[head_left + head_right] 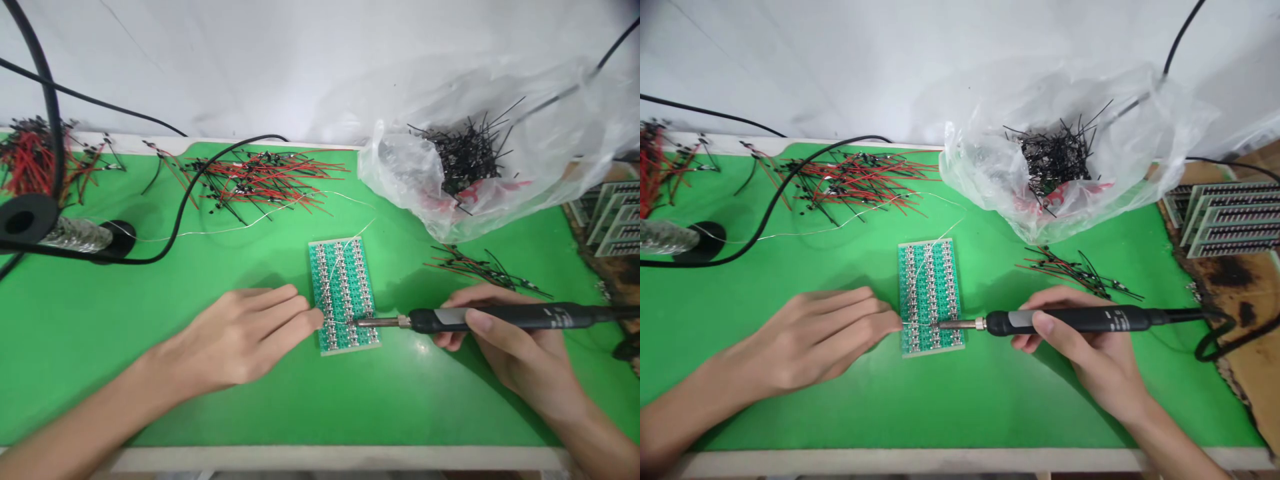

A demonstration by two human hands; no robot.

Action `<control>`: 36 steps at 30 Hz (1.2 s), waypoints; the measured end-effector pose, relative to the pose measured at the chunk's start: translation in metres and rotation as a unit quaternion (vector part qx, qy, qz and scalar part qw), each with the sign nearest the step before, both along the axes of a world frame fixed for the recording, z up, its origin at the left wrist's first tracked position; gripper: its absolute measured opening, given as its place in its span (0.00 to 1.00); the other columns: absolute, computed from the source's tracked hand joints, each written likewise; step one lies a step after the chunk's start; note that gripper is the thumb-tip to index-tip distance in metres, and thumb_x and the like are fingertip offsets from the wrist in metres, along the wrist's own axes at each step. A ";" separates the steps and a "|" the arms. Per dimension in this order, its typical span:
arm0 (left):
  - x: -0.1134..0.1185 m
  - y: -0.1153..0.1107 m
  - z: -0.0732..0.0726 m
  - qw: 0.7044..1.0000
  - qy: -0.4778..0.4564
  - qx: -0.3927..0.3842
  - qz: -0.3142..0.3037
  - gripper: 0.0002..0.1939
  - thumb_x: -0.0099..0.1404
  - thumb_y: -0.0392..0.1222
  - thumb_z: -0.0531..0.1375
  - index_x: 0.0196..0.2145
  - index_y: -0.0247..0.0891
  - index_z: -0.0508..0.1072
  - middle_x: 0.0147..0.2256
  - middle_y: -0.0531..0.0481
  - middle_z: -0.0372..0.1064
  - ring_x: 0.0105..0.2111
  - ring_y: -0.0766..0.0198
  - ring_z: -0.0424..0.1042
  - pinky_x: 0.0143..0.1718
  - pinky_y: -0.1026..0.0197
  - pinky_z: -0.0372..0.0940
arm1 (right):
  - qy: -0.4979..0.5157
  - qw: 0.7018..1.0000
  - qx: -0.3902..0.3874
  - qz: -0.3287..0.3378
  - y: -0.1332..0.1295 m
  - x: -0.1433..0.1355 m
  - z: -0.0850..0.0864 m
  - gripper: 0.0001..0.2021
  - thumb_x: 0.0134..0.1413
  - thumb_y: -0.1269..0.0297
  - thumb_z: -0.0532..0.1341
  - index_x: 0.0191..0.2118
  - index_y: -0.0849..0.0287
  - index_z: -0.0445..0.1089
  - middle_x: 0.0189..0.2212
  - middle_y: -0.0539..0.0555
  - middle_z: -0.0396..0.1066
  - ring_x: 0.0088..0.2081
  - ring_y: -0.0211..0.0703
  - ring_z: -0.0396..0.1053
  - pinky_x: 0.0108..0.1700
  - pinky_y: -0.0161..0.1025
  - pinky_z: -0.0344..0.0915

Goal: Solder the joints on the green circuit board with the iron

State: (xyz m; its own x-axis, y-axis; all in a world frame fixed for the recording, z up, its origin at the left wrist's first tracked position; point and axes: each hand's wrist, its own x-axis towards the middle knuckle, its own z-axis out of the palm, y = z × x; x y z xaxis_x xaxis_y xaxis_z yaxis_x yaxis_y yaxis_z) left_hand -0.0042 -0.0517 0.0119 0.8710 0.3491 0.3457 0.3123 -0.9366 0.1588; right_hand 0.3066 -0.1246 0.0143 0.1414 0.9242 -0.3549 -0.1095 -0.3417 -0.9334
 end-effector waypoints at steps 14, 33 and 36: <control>0.002 0.001 0.003 1.000 0.005 0.009 -0.005 0.07 0.71 0.31 0.53 0.46 0.32 0.68 0.30 0.50 0.70 0.31 0.63 0.69 0.31 0.61 0.66 | -0.011 1.000 -0.002 -0.001 0.000 0.000 0.000 0.09 0.48 0.56 0.72 0.34 0.53 0.80 0.22 0.52 0.80 0.23 0.42 0.76 0.26 0.34 0.74; -0.007 0.005 0.005 0.999 -0.003 0.033 0.024 0.11 0.68 0.25 0.51 0.45 0.31 0.68 0.33 0.48 0.75 0.32 0.62 0.73 0.33 0.60 0.71 | -0.036 0.994 0.082 0.066 0.002 0.016 -0.016 0.06 0.56 0.62 0.67 0.38 0.53 0.81 0.23 0.54 0.81 0.21 0.47 0.78 0.22 0.39 0.76; -0.008 0.006 0.004 0.999 -0.001 0.034 0.024 0.11 0.67 0.25 0.52 0.45 0.31 0.68 0.33 0.48 0.74 0.32 0.61 0.73 0.32 0.60 0.70 | -0.043 0.995 0.076 0.058 0.002 0.014 -0.015 0.06 0.56 0.61 0.67 0.36 0.54 0.81 0.22 0.54 0.81 0.20 0.47 0.77 0.21 0.38 0.76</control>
